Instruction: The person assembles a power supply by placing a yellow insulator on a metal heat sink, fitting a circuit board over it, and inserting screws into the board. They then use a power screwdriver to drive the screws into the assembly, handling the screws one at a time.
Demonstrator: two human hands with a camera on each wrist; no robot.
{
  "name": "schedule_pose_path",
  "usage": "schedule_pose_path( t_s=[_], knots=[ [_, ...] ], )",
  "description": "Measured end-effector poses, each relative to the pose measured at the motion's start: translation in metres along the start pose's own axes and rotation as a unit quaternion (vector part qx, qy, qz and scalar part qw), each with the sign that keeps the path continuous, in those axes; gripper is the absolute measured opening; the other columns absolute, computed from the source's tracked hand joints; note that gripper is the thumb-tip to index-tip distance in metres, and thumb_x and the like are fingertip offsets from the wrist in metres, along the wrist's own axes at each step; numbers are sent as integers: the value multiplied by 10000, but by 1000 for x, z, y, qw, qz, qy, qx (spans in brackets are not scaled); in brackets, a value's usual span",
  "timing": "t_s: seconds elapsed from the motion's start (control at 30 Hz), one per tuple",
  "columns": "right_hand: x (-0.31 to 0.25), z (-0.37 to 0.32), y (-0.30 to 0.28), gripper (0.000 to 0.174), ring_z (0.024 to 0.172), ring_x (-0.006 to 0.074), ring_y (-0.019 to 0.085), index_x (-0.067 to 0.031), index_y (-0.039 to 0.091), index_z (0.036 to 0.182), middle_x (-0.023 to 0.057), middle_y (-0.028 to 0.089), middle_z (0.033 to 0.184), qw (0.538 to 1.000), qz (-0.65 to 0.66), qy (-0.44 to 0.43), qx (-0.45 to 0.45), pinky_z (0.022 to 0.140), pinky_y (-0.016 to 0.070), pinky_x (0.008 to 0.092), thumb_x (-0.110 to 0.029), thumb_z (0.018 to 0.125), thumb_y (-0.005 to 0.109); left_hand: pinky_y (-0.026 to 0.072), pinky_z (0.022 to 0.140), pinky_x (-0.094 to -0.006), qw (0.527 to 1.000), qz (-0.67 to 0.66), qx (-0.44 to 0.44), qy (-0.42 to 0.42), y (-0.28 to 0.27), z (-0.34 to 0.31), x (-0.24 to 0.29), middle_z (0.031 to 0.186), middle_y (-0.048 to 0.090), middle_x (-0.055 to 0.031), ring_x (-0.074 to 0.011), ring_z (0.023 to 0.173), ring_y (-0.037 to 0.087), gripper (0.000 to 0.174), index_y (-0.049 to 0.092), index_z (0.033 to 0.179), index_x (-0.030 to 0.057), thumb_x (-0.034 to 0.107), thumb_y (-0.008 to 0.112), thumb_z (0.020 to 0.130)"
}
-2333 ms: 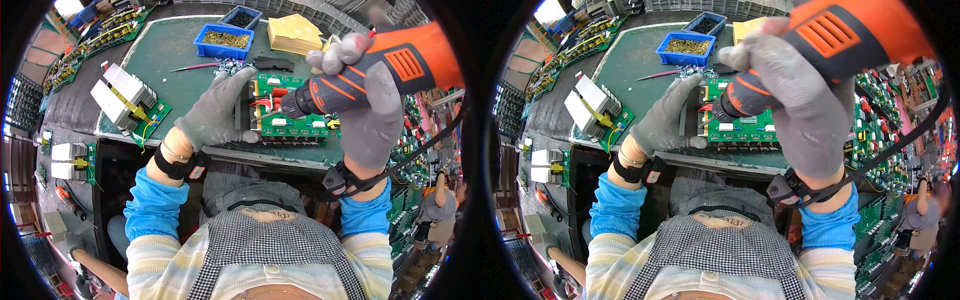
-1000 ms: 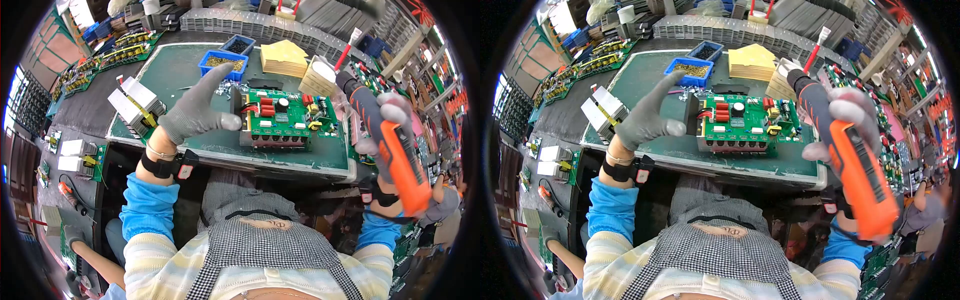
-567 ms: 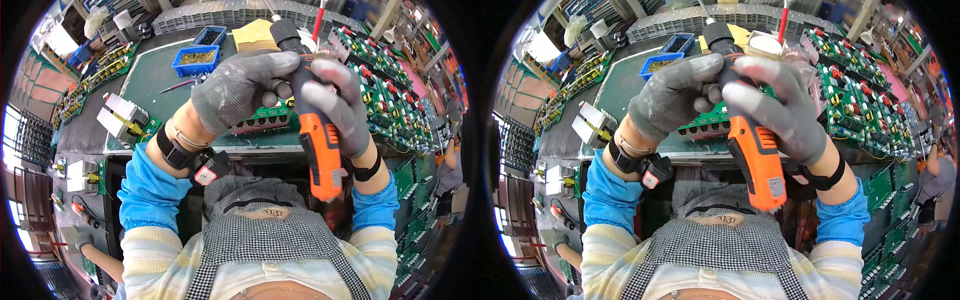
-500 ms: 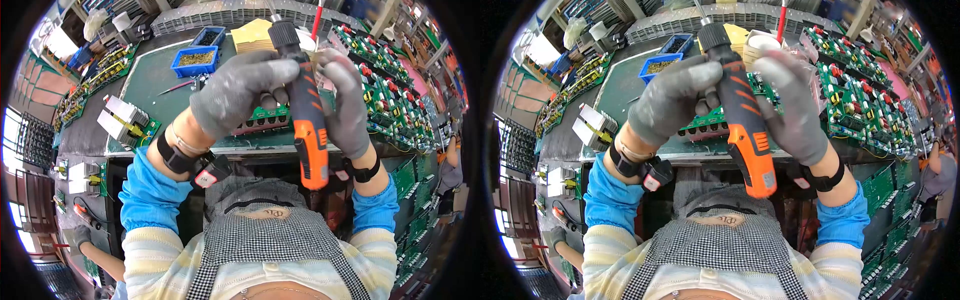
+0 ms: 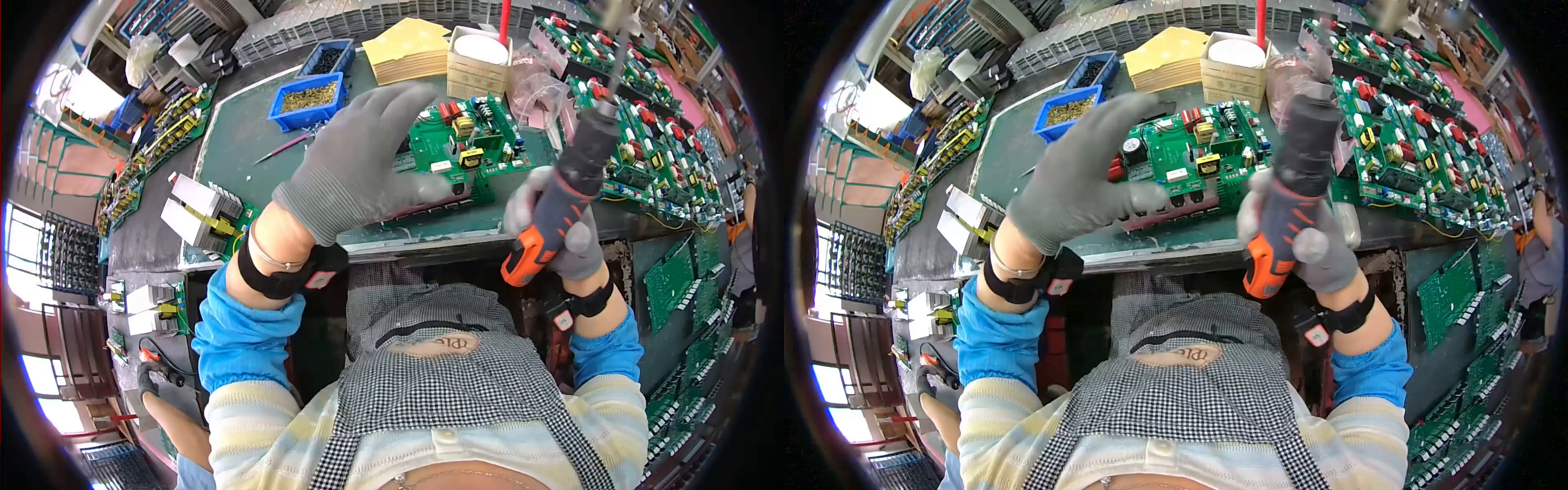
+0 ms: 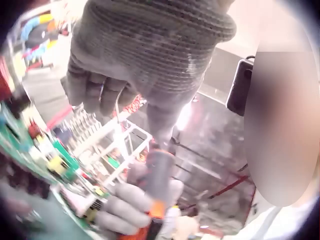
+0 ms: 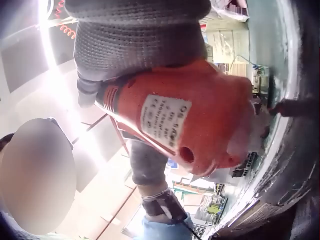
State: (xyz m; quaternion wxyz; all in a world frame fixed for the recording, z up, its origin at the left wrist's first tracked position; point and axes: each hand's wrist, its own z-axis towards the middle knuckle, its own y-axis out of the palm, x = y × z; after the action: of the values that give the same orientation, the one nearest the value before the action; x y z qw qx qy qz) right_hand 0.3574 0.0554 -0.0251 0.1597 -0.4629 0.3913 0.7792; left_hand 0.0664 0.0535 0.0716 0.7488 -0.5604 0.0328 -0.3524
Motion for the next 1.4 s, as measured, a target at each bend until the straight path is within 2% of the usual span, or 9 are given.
schedule_pose_path(
  t_s=[0.13,0.4,0.63,0.77,0.93,1.17,1.27,1.37,1.4],
  knots=[
    [13,-11,-21,767,953,249,579,-112,523,1350,81,571,1022,996,81,-42,-11,931,523,471,-519,778,832,395,1113,-514,983,179,-31,-6,35,-27,-18,1509,430,-192,-440,1349,456,848,532,1385,97,449,860,686],
    [50,-39,-47,740,1076,301,631,-73,571,1309,83,647,1055,992,99,58,-53,1123,382,609,-514,779,843,481,974,-466,980,194,-6,-42,47,-27,-13,1428,494,-161,-350,1216,562,702,580,1262,143,322,881,653],
    [61,-8,-27,754,1085,281,635,-111,541,1331,61,642,1023,985,169,-1,41,1113,403,644,-601,811,782,456,998,-480,979,196,16,-55,50,-27,-8,1431,488,-171,-365,1251,547,737,572,1277,132,319,881,635],
    [56,5,-16,725,1120,279,623,-124,530,1347,63,625,1016,988,119,5,103,1112,415,639,-602,847,746,445,1017,-487,981,184,46,-43,53,-30,-14,1421,496,-175,-366,1265,545,728,583,1266,122,317,875,628],
    [58,19,-16,760,1148,265,600,-108,504,1364,61,584,1035,991,58,-59,101,1056,484,589,-608,845,743,442,1018,-480,980,174,79,-58,60,-18,-18,1382,513,-169,-336,1238,560,663,588,1224,93,342,860,673],
    [50,34,-37,735,1135,273,607,-40,480,1375,82,584,1031,993,26,-46,110,1058,496,564,-582,918,672,383,1087,-513,959,234,91,-131,86,-3,-11,1422,495,-163,-328,1319,501,655,583,1258,96,378,841,727],
    [47,34,-34,714,1140,273,615,-24,473,1374,82,591,1035,990,34,-39,135,1058,497,563,-567,944,644,353,1122,-528,959,219,118,-137,76,-8,-1,1470,462,-169,-362,1374,447,703,560,1320,95,360,845,734],
    [37,28,-33,709,1147,269,617,-38,469,1377,73,599,1034,989,44,-47,133,1045,504,571,-569,941,648,408,1098,-486,978,100,165,-75,16,-28,0,1430,525,-157,-356,1326,511,687,555,1365,108,302,834,769],
    [34,22,-34,709,1150,267,618,-45,467,1380,70,602,1032,989,49,-52,131,1039,507,574,-570,940,649,451,1050,-455,974,62,178,-124,4,-38,-16,1346,586,-155,-347,1250,568,642,570,1357,101,263,817,788]
  ],
)
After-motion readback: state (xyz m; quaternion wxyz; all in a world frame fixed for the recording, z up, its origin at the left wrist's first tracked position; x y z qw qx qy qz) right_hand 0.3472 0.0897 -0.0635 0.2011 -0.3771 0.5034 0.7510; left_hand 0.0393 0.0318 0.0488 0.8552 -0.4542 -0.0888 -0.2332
